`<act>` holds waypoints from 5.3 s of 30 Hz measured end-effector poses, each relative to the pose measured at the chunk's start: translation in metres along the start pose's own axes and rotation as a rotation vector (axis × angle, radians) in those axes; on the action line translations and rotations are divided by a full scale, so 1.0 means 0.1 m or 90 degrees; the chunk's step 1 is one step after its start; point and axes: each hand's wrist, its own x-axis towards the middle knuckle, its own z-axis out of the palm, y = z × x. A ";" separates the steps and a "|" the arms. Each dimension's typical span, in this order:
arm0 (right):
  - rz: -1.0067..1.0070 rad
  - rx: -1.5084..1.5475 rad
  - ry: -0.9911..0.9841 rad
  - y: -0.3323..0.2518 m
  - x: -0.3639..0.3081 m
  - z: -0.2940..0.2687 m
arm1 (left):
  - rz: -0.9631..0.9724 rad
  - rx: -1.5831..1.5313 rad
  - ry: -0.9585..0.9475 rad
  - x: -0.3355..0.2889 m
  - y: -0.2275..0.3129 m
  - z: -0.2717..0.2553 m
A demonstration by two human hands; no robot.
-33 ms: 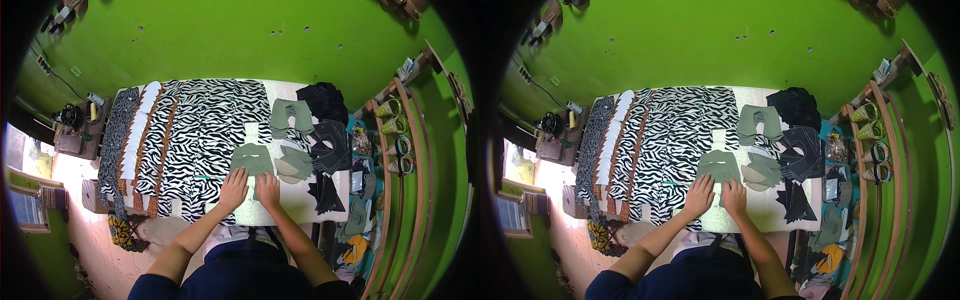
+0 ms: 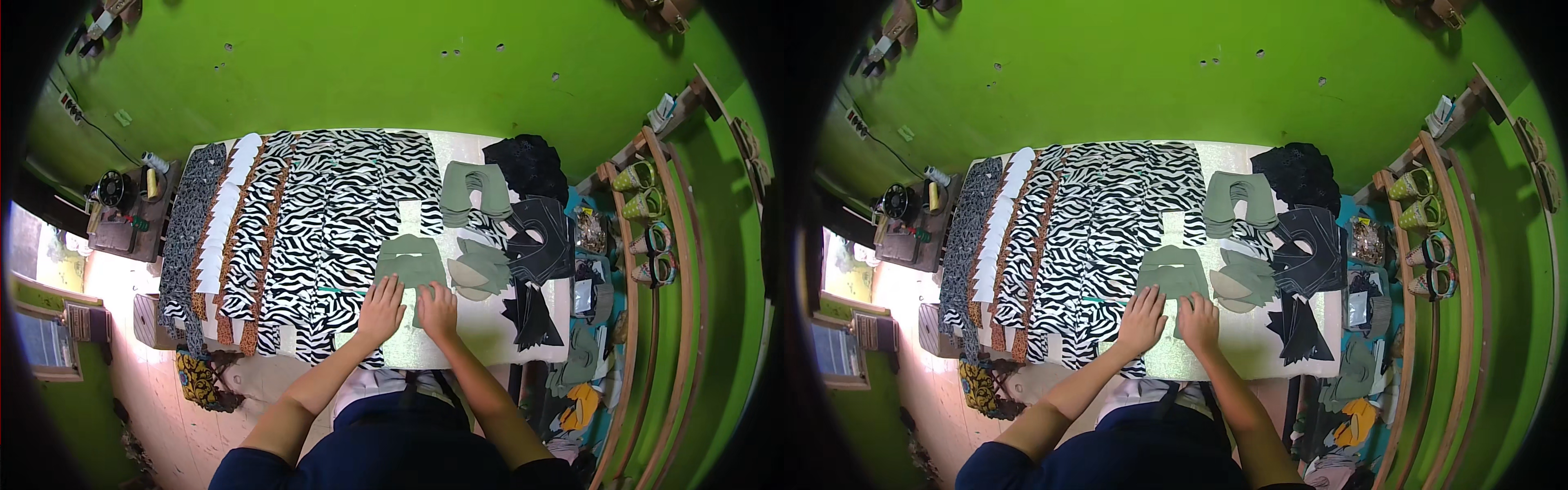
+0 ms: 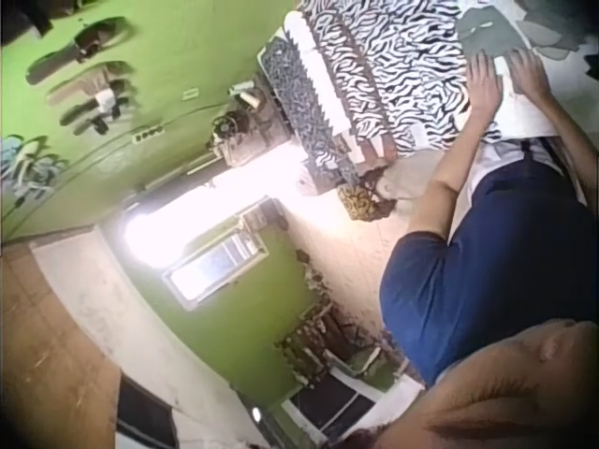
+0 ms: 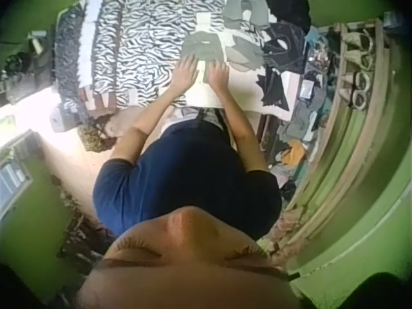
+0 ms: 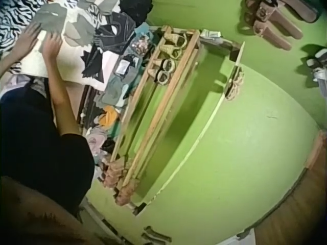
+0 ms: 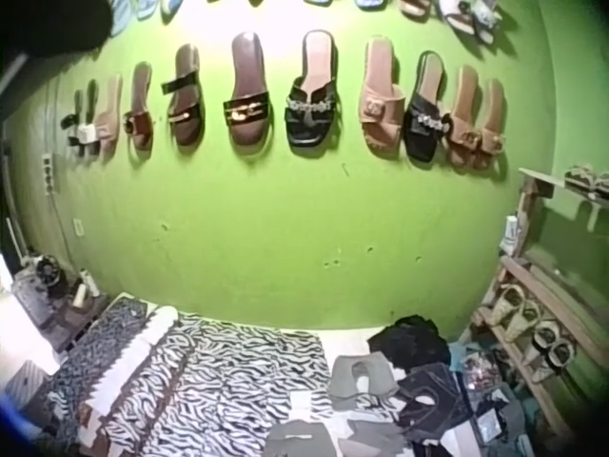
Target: Organize and stack various pre-cut fabric and leather components for shoe manufacturing.
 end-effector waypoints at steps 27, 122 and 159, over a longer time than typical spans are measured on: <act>0.159 -0.035 0.218 1.77 1.80 -0.40 | -0.408 -0.160 -0.025 2.41 0.24 0.64; 0.085 0.355 -0.185 1.32 -0.31 -0.72 | -0.417 -0.669 -0.114 0.28 0.95 0.48; 0.014 0.136 -0.568 1.40 -0.10 -0.89 | 0.012 -0.046 -0.016 0.12 1.16 0.21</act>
